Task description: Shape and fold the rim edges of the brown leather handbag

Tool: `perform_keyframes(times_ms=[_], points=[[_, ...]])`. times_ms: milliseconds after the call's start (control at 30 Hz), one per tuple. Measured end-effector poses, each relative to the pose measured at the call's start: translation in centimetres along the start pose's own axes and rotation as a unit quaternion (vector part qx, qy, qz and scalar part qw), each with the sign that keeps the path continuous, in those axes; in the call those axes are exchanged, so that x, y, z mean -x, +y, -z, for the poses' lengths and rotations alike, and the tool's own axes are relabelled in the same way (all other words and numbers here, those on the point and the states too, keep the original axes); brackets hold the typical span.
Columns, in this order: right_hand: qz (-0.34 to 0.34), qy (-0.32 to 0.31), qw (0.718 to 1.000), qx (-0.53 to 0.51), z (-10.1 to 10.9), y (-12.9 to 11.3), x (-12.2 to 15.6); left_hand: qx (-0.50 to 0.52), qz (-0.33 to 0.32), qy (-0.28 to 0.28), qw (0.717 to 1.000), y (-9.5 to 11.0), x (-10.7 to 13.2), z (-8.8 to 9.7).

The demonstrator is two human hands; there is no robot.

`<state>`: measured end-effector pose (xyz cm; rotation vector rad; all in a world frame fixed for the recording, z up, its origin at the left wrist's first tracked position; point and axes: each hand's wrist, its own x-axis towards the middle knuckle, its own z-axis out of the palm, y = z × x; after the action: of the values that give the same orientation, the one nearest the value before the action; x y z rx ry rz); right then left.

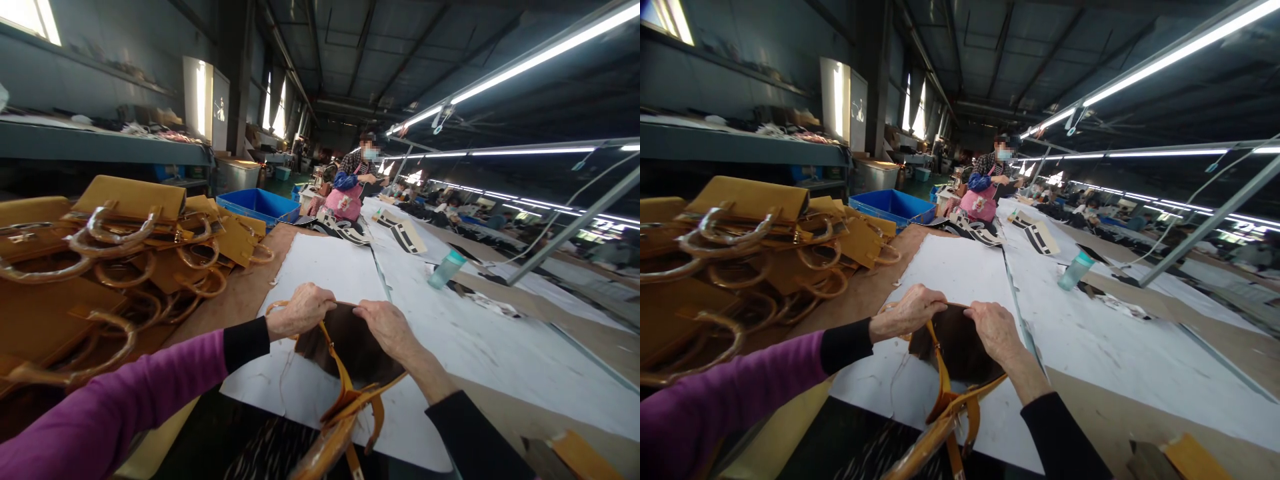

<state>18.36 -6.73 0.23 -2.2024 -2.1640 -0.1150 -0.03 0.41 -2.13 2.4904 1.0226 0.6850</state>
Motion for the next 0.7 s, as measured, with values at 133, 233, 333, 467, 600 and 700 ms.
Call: perform_keyframes(times_ms=[133,233,333,467,600,700], points=[[0.008,-0.021,1.000,-0.012,1.1,-1.4,-0.2,-0.049,-0.014,-0.011,0.999,0.4,0.4,-0.3],[0.045,-0.063,0.996,-0.048,1.8,-2.7,-0.5,-0.077,-0.042,-0.036,0.996,1.5,0.9,-0.5],[0.052,-0.086,0.992,-0.076,2.4,-3.6,-0.2,-0.084,-0.071,-0.040,0.993,3.3,1.6,-0.3],[0.041,-0.080,0.991,-0.097,4.1,-2.5,1.7,-0.045,-0.101,0.007,0.994,5.1,3.3,2.2],[-0.032,-0.031,0.953,-0.299,5.7,2.2,5.0,0.103,-0.122,0.234,0.959,4.0,5.1,5.4],[-0.166,0.118,0.855,-0.477,4.3,5.8,8.1,0.186,-0.008,0.251,0.950,1.8,5.1,5.0]])
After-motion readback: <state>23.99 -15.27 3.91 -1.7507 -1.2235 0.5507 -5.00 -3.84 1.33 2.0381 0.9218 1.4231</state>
